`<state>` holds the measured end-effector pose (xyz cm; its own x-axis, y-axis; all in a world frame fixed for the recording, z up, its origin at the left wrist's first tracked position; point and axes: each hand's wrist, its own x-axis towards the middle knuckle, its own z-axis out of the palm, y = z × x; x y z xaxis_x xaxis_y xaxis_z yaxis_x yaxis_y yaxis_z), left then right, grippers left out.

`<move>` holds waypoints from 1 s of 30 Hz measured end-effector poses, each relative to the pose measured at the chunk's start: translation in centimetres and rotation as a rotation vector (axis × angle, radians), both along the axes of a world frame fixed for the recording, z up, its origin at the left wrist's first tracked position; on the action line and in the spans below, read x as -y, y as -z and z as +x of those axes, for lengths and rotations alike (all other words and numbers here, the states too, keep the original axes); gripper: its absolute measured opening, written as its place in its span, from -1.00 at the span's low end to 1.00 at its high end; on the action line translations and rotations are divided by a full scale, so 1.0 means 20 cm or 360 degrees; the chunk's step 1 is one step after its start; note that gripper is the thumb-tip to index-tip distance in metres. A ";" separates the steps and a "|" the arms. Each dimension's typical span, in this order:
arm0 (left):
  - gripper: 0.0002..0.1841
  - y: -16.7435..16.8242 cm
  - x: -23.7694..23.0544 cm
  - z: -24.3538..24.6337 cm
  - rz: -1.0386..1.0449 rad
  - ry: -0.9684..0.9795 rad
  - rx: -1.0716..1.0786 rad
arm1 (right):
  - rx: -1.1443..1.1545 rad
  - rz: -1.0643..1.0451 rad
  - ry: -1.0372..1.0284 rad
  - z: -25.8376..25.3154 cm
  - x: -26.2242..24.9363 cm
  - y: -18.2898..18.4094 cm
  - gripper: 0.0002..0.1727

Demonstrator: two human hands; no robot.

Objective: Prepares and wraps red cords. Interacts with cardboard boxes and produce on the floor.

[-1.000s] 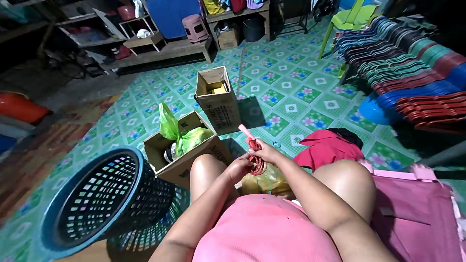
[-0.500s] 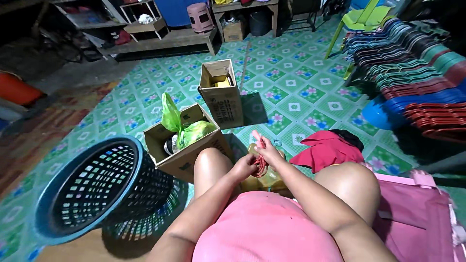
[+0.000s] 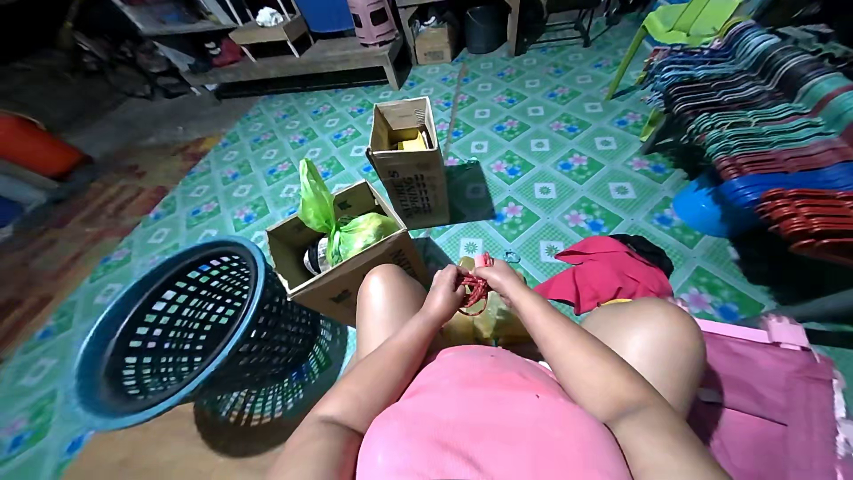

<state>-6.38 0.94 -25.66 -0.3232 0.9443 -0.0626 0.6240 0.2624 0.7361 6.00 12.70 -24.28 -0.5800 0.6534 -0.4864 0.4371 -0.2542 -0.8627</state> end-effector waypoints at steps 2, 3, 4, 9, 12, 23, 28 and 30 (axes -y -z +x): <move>-0.62 0.00 0.00 0.00 0.0004 -0.0055 -0.0084 | 0.0004 0.0037 -0.0041 0.00 -0.01 -0.02 -0.60; -0.64 0.00 0.00 0.01 0.0023 -0.0068 -0.0126 | 0.0003 0.0032 -0.0074 0.00 -0.02 -0.02 -0.60; -0.66 -0.01 0.01 0.01 0.0056 -0.0074 -0.0183 | 0.0002 0.0016 -0.0120 0.01 -0.03 -0.03 -0.60; -0.68 0.00 0.01 0.02 0.0202 -0.0052 -0.0284 | 0.0081 -0.0082 -0.0209 0.05 -0.05 -0.05 -0.56; -0.65 0.00 0.00 0.01 0.0123 -0.0091 -0.0032 | 0.0066 -0.0188 -0.0134 0.05 -0.04 -0.05 -0.53; -0.61 0.01 0.00 0.00 0.0359 -0.0428 0.0620 | -0.0484 -0.0454 0.0225 0.03 0.03 0.04 -0.65; -0.62 0.03 0.01 0.02 0.0317 -0.0415 0.0797 | -0.0448 -0.0394 0.0339 0.02 -0.01 0.06 -0.71; -0.63 0.02 0.02 0.02 0.0275 -0.0421 0.1146 | -0.0486 -0.0443 0.0356 0.03 -0.03 0.07 -0.67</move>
